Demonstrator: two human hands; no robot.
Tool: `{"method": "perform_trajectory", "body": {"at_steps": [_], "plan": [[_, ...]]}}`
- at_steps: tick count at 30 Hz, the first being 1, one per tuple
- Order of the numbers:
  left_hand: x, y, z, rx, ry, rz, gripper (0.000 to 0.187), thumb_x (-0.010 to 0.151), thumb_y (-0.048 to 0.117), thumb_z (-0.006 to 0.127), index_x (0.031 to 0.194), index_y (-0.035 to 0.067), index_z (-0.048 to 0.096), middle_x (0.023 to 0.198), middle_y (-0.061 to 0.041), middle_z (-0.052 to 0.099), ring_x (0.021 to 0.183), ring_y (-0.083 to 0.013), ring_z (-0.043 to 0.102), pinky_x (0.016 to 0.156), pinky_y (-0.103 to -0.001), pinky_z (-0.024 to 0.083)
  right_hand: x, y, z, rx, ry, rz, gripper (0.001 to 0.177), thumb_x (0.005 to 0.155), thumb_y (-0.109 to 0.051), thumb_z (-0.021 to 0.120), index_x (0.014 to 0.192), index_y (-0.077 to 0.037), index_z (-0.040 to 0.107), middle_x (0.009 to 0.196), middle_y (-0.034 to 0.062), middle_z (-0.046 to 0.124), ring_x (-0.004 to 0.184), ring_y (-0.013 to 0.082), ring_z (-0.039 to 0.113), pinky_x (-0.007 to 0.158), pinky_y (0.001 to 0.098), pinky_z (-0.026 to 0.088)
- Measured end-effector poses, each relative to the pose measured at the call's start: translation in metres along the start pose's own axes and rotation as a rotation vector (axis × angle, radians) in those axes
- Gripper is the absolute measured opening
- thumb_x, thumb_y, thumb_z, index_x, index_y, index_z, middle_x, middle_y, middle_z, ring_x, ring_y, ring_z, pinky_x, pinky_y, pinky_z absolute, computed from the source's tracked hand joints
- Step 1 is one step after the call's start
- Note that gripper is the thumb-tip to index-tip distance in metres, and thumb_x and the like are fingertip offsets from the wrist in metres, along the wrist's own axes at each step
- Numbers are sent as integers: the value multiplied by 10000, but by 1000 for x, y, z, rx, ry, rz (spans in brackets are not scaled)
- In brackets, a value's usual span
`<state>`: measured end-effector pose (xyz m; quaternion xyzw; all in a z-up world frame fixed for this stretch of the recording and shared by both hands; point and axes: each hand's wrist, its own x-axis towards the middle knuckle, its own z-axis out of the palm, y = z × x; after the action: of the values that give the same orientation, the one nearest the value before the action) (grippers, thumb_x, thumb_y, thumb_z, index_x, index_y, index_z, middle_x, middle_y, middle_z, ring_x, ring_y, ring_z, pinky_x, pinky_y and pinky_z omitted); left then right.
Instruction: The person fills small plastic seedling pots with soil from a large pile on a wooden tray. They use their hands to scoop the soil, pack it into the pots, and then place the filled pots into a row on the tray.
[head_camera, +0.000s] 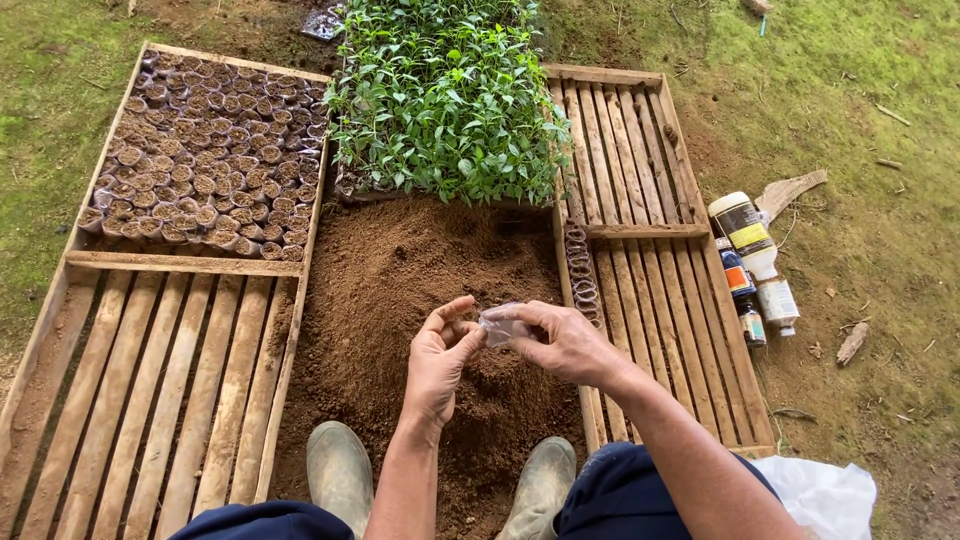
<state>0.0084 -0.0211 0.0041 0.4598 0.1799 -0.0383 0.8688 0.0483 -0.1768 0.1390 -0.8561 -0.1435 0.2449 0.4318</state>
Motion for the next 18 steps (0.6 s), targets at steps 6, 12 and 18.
{"method": "perform_trajectory", "body": {"at_steps": [6,12,18], "plan": [[6,-12,-5,58,-10,27,605,872,3,751,1426,61,515,871,-48,676,794,-99,638,708,-198,560,13,22,3,-161,34,-83,170,970,-124,636,1081,-101,764,934,106,685,900,247,694,830,393,582],[-14,71,8,722,-194,417,320,936,43,633,1221,158,723,1310,-148,621,1252,-354,577,1058,-523,481,23,60,6,-687,43,-238,152,1010,-213,567,1020,-249,715,984,25,624,949,230,673,801,382,572],[-5,97,16,1309,-409,347,226,926,334,730,1118,214,726,1441,-143,509,1404,-406,447,1103,-578,439,25,52,10,-824,-13,-245,169,1009,-181,555,964,-246,704,1006,30,638,973,222,684,805,362,556]]}}
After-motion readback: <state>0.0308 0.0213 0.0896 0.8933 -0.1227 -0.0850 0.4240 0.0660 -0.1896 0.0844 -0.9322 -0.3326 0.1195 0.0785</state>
